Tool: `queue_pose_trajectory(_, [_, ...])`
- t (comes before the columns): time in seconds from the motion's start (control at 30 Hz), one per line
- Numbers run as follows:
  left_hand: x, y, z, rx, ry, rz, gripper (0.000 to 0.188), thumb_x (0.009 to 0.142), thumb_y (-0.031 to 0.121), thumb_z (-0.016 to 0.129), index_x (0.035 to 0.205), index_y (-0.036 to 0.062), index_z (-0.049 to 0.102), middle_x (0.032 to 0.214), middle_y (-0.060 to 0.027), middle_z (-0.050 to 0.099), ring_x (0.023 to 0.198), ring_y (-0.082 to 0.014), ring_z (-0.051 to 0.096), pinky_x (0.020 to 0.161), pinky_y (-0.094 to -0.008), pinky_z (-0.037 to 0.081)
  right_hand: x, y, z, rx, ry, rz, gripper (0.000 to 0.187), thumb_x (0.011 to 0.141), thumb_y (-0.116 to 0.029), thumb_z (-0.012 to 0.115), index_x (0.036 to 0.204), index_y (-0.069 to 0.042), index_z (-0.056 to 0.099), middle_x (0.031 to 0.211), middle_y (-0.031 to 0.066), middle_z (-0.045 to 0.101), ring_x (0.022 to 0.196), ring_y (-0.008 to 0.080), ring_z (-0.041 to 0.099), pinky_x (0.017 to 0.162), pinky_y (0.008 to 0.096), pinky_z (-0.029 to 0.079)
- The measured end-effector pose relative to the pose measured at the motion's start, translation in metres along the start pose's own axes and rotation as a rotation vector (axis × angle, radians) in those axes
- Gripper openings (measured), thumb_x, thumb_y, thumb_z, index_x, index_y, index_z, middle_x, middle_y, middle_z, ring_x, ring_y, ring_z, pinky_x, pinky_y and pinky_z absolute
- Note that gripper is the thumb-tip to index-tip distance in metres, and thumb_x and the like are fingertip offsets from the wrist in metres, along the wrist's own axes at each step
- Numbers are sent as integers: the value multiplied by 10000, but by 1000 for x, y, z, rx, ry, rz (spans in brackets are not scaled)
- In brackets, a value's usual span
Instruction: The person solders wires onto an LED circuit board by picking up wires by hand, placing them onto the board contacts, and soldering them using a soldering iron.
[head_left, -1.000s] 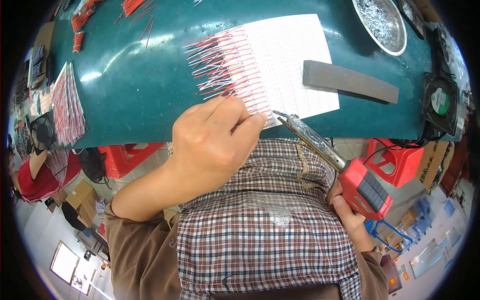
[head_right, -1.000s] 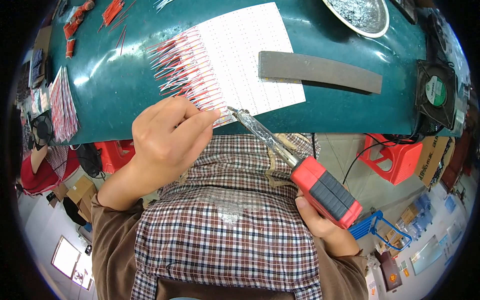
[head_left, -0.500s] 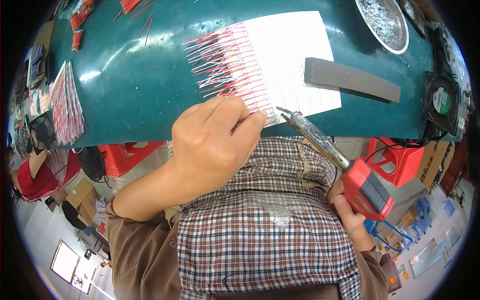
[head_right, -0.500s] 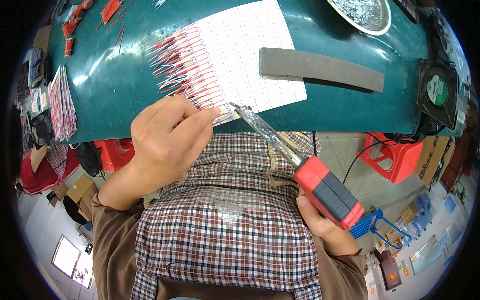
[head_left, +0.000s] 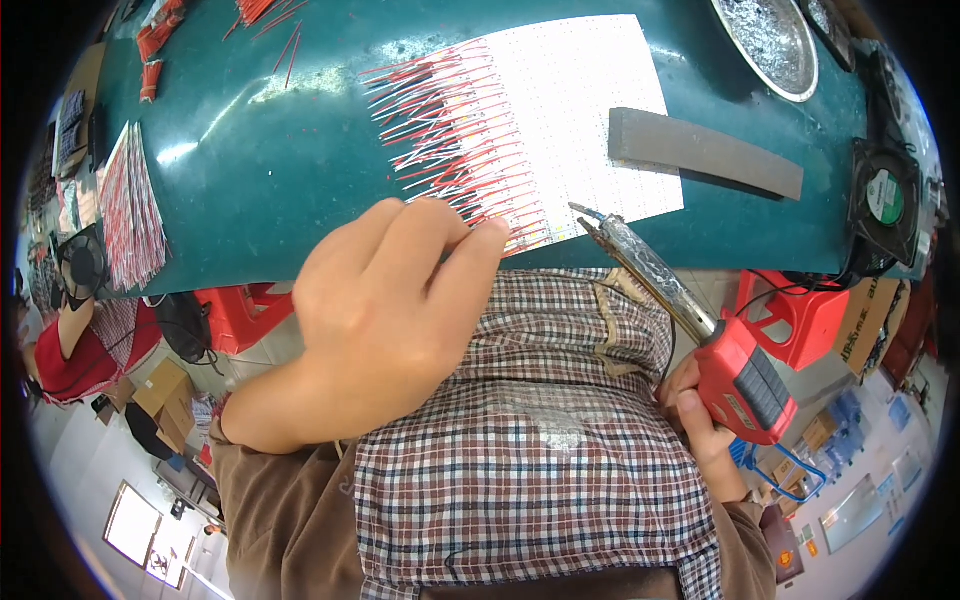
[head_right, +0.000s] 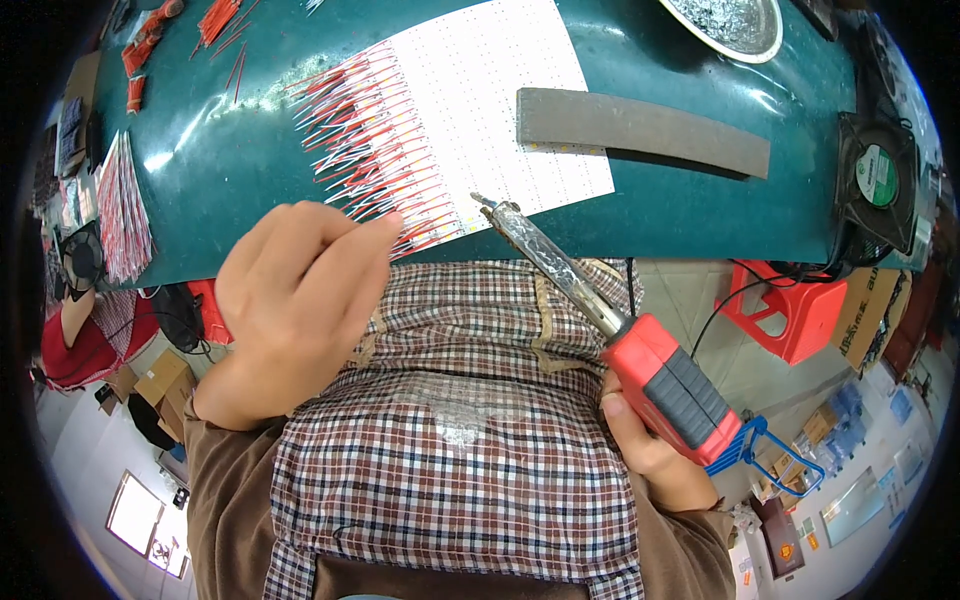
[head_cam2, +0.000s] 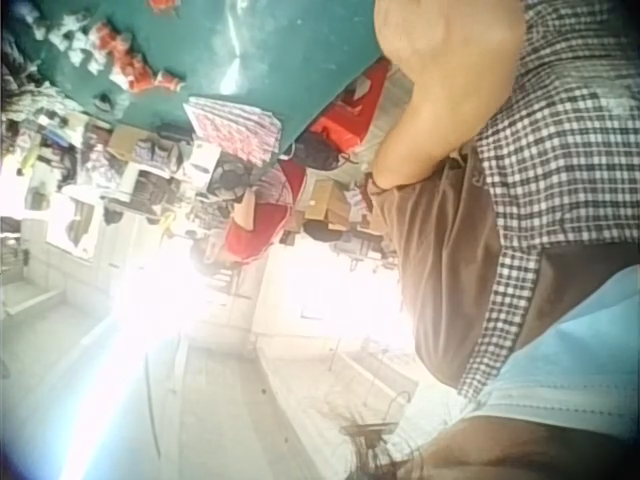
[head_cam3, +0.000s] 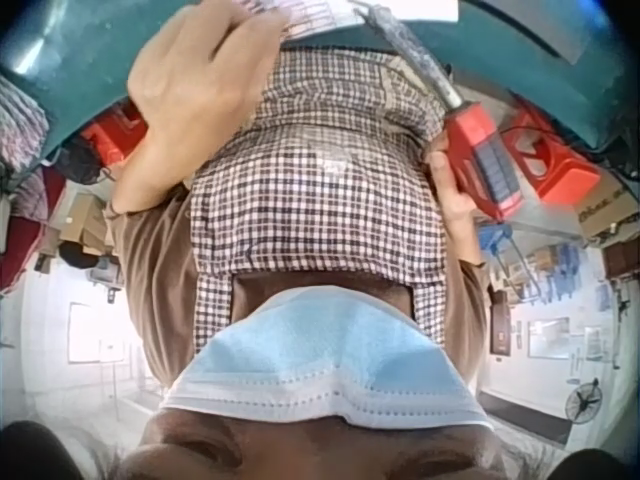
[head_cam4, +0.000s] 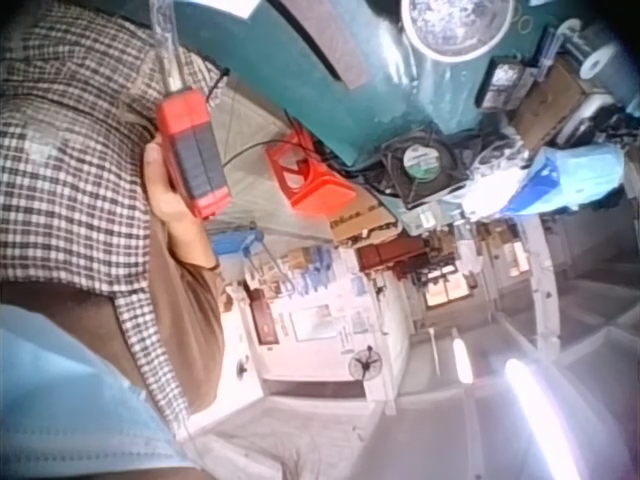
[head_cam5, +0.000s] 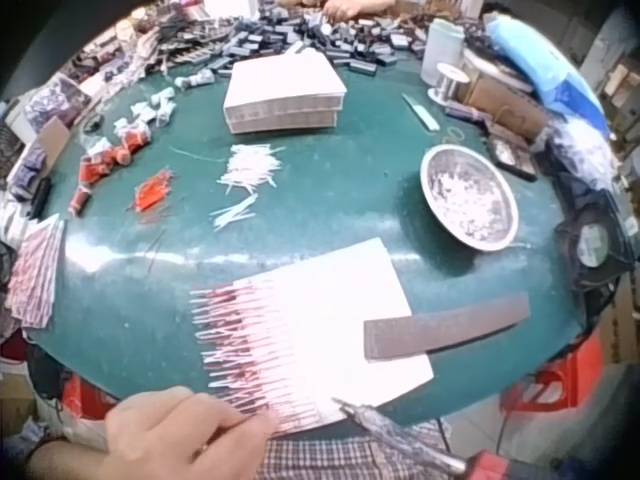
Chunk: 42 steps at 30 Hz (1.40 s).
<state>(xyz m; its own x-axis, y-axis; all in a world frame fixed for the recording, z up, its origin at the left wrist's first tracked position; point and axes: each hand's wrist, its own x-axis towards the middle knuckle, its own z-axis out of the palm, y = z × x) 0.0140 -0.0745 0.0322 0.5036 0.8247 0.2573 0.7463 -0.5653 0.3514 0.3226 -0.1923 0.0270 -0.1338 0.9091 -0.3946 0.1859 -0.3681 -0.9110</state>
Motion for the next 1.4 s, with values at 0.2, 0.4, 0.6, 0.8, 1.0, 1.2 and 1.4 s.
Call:
queue_pose_trajectory(0.2, [-1,0,14,-92,43,63,328,676,-50,798,996,14,766,746,-45,561,619,-193,565,498,-309,423,-6,10,-4,-31,-16,-25,252,949,-206,676,1034,-1,557,820,86,572,728,178,546,675,327,465])
queue_pose_trajectory(0.4, [-4,-3,34,-120,89,47,304,673,-35,800,970,24,768,741,-39,566,624,-189,578,507,-310,435,-10,0,0,-2,17,150,305,941,-237,696,1074,10,577,837,66,568,754,151,540,698,312,462])
queue_pose_trajectory(0.6, [-3,-3,34,-120,84,34,299,669,-30,799,959,34,769,741,-37,569,634,-190,593,515,-313,444,-10,5,-6,-134,-38,99,266,947,-237,686,986,8,593,846,71,567,745,161,535,683,314,447])
queue_pose_trajectory(0.8, [-4,-3,34,-115,82,35,312,670,-31,796,973,38,771,743,-36,564,630,-185,587,516,-313,442,-7,12,-7,-154,2,20,168,827,-56,754,983,1,729,835,95,724,758,245,708,716,361,558])
queue_pose_trajectory(1.0, [-4,-3,35,-113,77,31,322,673,-28,795,988,38,772,733,-34,545,624,-185,575,511,-316,433,-7,15,-6,-159,3,-12,172,826,-53,752,986,3,723,806,89,699,717,226,679,690,350,540])
queue_pose_trajectory(1.2, [-4,-2,34,-115,74,26,318,680,-28,794,991,36,772,731,-34,543,624,-185,574,515,-317,433,-10,9,-3,-52,-15,27,211,935,-152,677,993,14,561,845,101,558,756,199,522,691,334,437])
queue_pose_trajectory(1.4, [-4,-1,36,-114,92,23,312,674,-38,796,977,31,766,753,-42,570,636,-184,587,518,-310,439,-10,9,-1,4,-2,42,236,933,-160,678,1023,20,555,840,104,572,729,186,530,666,326,444])
